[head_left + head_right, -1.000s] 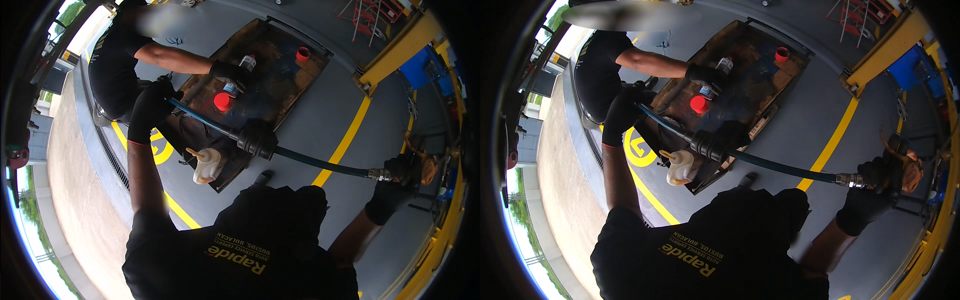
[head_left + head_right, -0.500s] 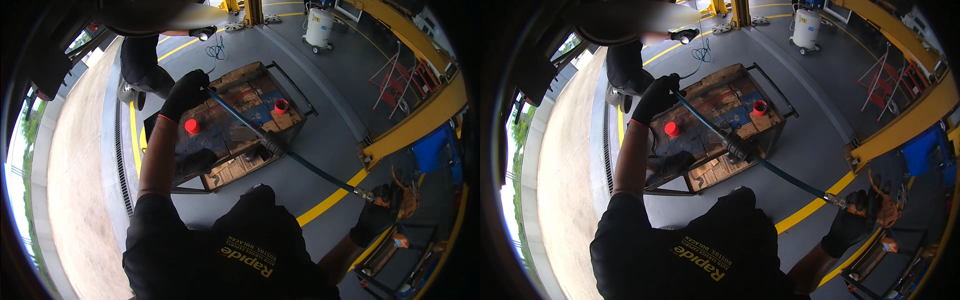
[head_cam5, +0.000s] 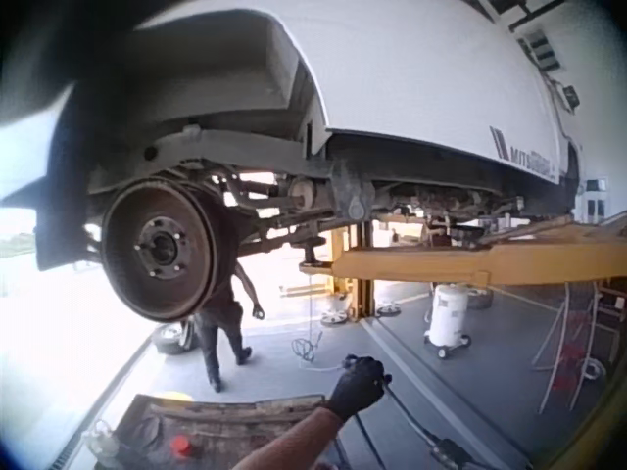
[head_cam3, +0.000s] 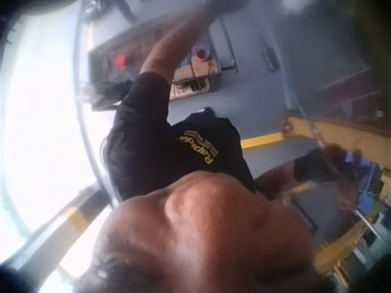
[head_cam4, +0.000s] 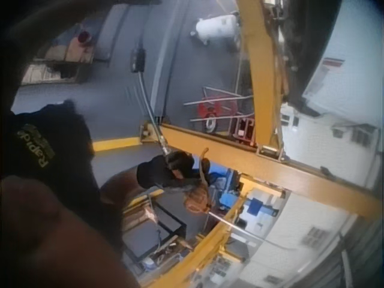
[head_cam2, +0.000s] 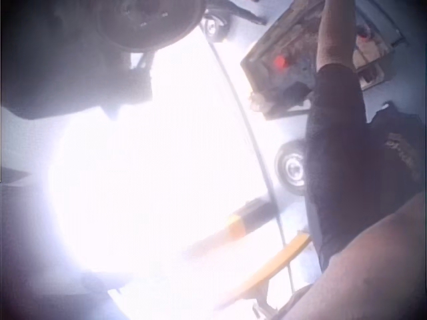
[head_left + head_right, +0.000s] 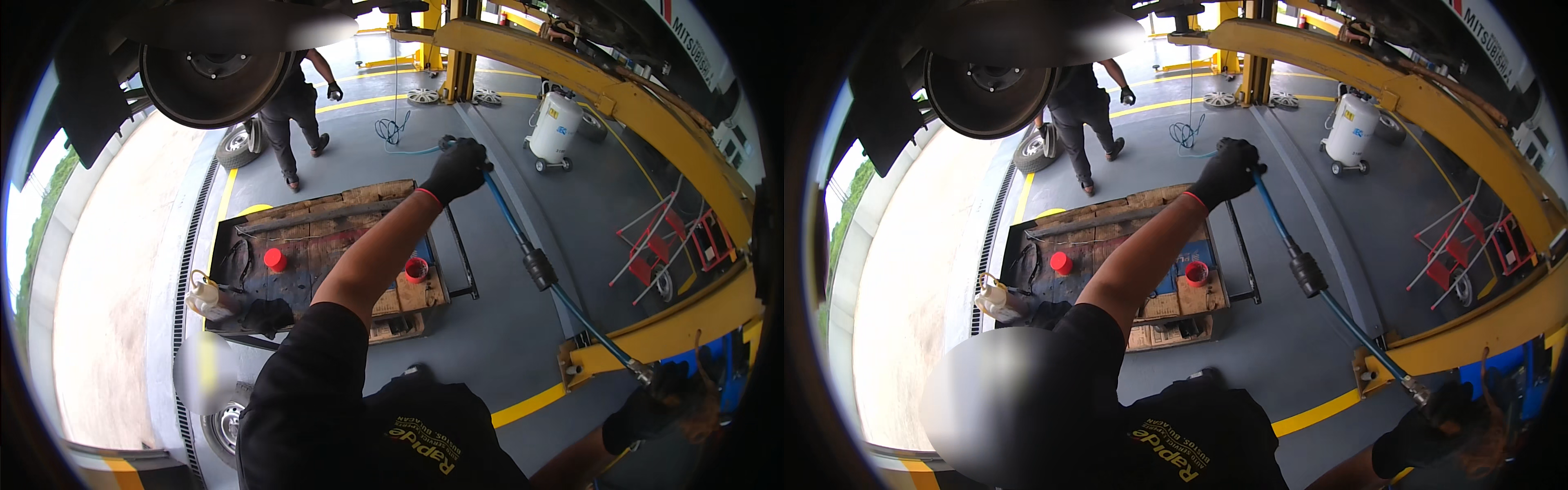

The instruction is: The person removes a brake drum from a vehicle's wheel hub, uses a pneumatic air hose to clean the hub and surrounding area, and then sprays lubricant onto the hub. A coworker is visible nearby working on a tire.

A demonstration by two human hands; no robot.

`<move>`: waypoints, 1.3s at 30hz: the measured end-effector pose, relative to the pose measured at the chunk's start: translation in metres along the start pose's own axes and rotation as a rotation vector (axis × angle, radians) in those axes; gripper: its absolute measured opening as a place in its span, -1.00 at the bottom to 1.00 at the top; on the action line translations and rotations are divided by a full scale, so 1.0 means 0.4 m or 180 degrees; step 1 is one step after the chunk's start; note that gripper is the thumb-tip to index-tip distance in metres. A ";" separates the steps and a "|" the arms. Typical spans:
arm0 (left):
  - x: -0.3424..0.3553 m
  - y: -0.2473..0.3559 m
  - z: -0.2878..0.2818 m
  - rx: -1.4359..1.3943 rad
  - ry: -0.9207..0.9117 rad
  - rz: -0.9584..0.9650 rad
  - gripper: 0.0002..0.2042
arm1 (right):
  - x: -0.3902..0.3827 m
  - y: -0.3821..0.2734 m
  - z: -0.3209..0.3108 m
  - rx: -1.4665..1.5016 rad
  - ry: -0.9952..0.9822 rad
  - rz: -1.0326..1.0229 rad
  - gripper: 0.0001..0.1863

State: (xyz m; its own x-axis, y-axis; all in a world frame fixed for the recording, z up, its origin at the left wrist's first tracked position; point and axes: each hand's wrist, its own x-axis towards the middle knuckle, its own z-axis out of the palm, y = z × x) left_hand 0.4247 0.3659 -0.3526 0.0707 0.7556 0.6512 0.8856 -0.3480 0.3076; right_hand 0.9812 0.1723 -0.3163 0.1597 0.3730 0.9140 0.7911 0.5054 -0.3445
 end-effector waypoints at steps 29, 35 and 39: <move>-1.744 1.985 0.763 -0.1504 0.0375 -0.7572 -0.72 | 0.648 -0.122 0.590 0.3954 -0.3291 -0.0913 -0.31; -1.790 2.140 0.812 -0.0687 -0.0100 -0.6318 -0.78 | 0.625 -0.102 0.409 0.3388 -0.4132 -0.0520 -0.28; -1.917 2.183 0.747 -0.0268 -0.0103 -0.6092 -0.80 | 0.604 -0.066 0.306 0.2871 -0.4218 -0.0680 -0.24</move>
State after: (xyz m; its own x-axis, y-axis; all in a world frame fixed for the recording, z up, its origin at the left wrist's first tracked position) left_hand 1.2809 -0.3517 -0.7907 -0.8211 0.1143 -0.5593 -0.2414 0.8183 0.5217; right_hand 0.9265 0.3444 -0.1126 -0.8759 0.3727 0.3065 0.0681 0.7242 -0.6862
